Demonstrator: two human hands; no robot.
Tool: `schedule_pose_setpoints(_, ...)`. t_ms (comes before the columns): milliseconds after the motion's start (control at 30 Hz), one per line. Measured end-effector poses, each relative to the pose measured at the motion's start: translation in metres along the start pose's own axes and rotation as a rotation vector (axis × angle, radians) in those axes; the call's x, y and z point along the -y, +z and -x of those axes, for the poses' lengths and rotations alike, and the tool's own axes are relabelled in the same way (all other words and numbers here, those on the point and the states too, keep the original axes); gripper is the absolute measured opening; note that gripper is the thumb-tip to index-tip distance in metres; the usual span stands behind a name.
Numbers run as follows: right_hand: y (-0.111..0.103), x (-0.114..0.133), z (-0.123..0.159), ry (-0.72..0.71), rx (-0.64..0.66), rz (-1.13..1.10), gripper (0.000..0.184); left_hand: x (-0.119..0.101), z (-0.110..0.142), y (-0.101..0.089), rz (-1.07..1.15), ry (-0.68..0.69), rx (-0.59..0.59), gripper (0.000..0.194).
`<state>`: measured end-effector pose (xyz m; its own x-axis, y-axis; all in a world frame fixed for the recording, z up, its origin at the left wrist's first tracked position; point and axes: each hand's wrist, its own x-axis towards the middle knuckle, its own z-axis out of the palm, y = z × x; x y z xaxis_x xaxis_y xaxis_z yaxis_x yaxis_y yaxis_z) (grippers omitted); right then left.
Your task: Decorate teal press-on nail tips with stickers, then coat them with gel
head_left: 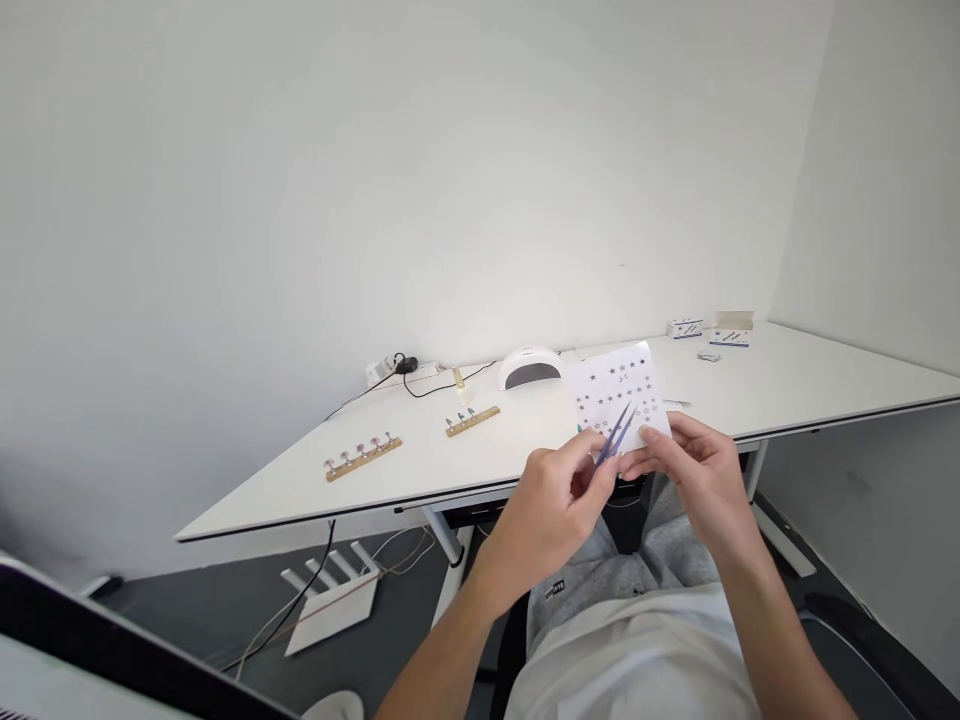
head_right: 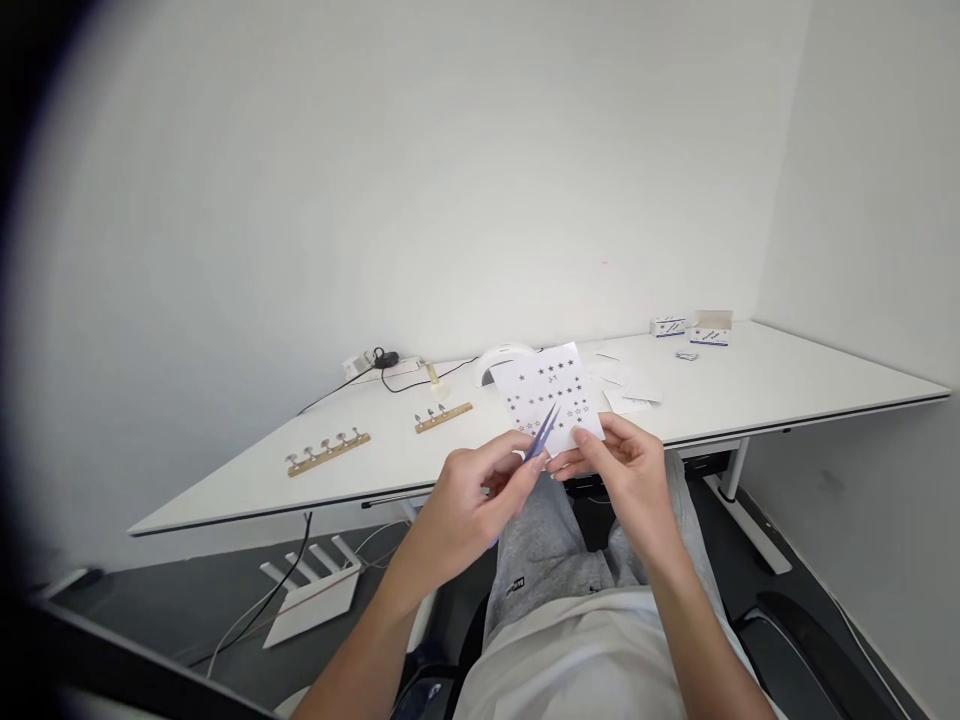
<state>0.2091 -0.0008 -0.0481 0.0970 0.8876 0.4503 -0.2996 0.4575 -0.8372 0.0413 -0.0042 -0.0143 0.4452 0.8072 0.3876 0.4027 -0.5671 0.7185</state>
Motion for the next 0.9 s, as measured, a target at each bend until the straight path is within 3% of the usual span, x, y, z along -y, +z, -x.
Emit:
schedule_pose_setpoints(533,-0.0005,-0.0047,-0.002,-0.026,-0.115,-0.034,0.018,-0.0017,-0.0031,0.0005,-0.067,-0.062,0.042,0.037)
schedule_pose_setpoints(900,-0.0013,-0.0038,0.0,-0.071,-0.155,0.065,0.013,-0.0039,-0.0019,-0.001,-0.063,-0.082,0.025,0.031)
